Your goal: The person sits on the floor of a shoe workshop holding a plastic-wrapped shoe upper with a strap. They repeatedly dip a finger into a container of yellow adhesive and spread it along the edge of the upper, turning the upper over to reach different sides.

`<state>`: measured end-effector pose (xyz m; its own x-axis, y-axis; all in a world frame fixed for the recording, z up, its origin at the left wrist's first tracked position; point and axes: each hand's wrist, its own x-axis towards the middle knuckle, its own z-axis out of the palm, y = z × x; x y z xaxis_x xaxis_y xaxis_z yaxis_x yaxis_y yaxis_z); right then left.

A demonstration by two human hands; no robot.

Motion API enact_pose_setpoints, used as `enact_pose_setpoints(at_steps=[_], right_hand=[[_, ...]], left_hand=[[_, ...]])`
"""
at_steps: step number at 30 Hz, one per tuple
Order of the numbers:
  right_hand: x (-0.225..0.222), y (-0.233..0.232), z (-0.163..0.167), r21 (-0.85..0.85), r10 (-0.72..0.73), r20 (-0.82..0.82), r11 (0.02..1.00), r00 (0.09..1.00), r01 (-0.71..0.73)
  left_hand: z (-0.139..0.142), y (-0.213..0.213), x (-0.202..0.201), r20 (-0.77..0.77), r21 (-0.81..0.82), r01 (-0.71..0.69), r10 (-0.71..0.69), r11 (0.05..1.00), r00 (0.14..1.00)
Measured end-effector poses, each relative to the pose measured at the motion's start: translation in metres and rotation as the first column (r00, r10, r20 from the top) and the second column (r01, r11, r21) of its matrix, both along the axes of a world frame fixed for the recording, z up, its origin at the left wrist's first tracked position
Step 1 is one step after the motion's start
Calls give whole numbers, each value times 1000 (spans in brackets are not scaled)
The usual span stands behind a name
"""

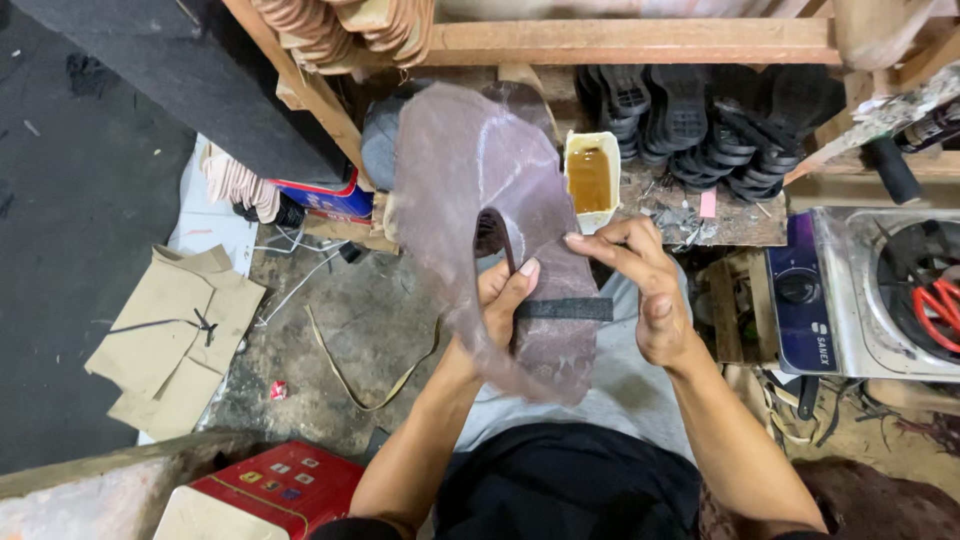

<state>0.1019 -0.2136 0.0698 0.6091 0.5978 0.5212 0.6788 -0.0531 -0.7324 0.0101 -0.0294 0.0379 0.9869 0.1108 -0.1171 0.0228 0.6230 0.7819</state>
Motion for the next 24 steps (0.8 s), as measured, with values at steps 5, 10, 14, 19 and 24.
enact_pose_setpoints(at_steps=[5,10,14,19,24], right_hand=[[-5,-7,-5,94,1,53,996,999,-6],[-6,-13,0,20,-90,179,996,980,88],[-7,-11,5,-23,-84,281,995,956,94],[-9,-10,8,-8,-129,342,990,931,140],[-9,-11,6,-68,-117,389,986,914,155]], left_hand=[[-16,8,1,100,179,-183,167,967,981],[-36,9,2,61,369,-183,173,911,983],[-41,10,9,50,477,-305,321,824,946],[-34,11,13,39,465,-389,420,795,906],[-20,0,-3,-143,477,-225,328,849,934]])
